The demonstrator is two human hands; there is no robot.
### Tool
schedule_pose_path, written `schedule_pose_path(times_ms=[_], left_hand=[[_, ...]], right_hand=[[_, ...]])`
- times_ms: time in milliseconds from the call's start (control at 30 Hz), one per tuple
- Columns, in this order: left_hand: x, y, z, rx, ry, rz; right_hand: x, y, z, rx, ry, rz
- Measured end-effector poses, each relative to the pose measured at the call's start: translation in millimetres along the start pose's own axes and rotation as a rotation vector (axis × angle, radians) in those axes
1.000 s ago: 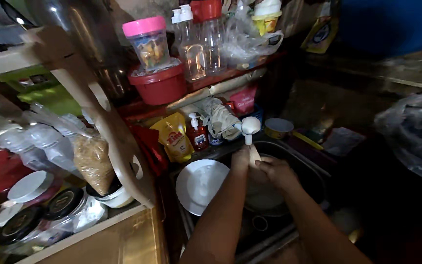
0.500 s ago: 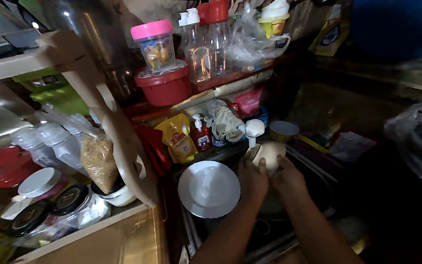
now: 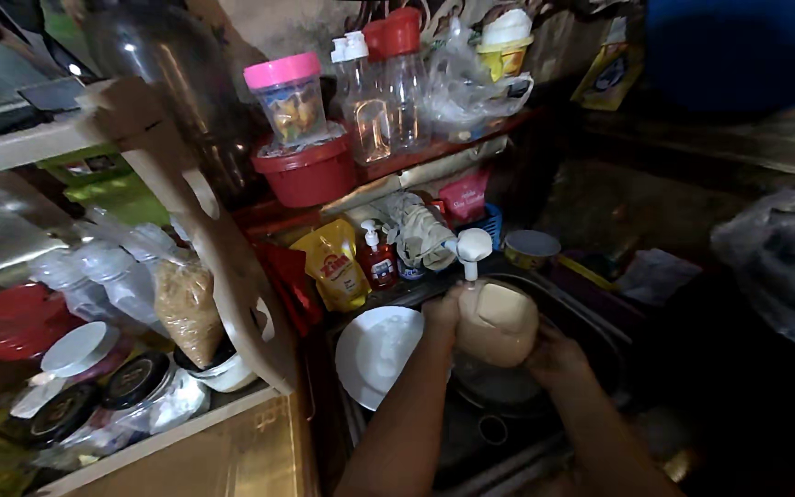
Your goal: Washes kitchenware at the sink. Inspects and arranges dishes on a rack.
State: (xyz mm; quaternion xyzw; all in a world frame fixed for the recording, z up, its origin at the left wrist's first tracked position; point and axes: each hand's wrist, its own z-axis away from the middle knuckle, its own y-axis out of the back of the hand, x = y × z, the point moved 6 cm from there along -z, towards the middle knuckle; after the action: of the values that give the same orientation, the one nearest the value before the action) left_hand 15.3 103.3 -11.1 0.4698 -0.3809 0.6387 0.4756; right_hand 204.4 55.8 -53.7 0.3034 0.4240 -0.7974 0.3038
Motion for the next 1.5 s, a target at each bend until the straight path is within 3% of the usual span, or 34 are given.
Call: schedule_pose_path(times_ms=[133, 233, 300, 400, 567, 633, 733, 800, 867, 900, 1000, 1133, 1200, 1300, 1367, 1433, 1500], left_hand=[[27, -6, 13, 0.106, -0.152, -0.306], [34, -8, 24, 0.097, -0.107, -0.493], [36, -5, 29, 0.098, -0.115, -0.539], [36, 5, 42, 0.042, -0.122, -0.580], [50, 7, 41, -0.036, -0.094, -0.574], [53, 2, 31, -0.034, -0.089, -0.584], [37, -7, 30, 0.000, -0.116, -0.481], [22, -11, 20, 0.047, -0.071, -0.353], [13, -15, 15, 0.042, -0.037, -0.243], [13, -18, 17, 0.030, -0.042, -0.197], [18, -31, 28, -0.040, -0.149, -0.253], [22, -57, 53, -0.136, -0.362, -0.418], [20, -71, 63, -0.266, -0.452, -0.436], [15, -78, 66, -0.627, -0.358, -0.372], [12, -71, 61, -0.744, -0.243, -0.399], [15, -60, 53, -0.715, -0.169, -0.609], [18, -47, 42, -0.538, -0.202, -0.942]], right_hand=[[44, -5, -4, 0.135, -0.114, 0.035], [55, -23, 1, 0.141, -0.164, 0.057], [42, -43, 15, 0.062, -0.157, 0.124], [27, -41, -11, -0.012, -0.034, 0.305], [-19, -68, -16, -0.072, 0.156, 0.813], [-33, -83, -10, -0.213, 0.328, 0.928], [-33, -106, 8, -0.436, 0.763, 1.040], [-24, -107, 20, -0.431, 1.027, 1.116], [-16, -93, 23, -0.398, 1.145, 1.095], [-13, -85, 27, -0.382, 1.086, 1.058], [-10, -59, 31, -0.250, 0.660, 0.805], [-25, -44, 36, -0.063, 0.421, 0.645], [-31, -37, 35, 0.005, 0.320, 0.526], [-29, -26, 29, 0.089, 0.251, 0.311], [-22, -23, 28, 0.096, 0.183, 0.197], [-9, -26, 27, 0.075, 0.099, 0.126], [9, -31, 27, 0.039, 0.006, 0.068]])
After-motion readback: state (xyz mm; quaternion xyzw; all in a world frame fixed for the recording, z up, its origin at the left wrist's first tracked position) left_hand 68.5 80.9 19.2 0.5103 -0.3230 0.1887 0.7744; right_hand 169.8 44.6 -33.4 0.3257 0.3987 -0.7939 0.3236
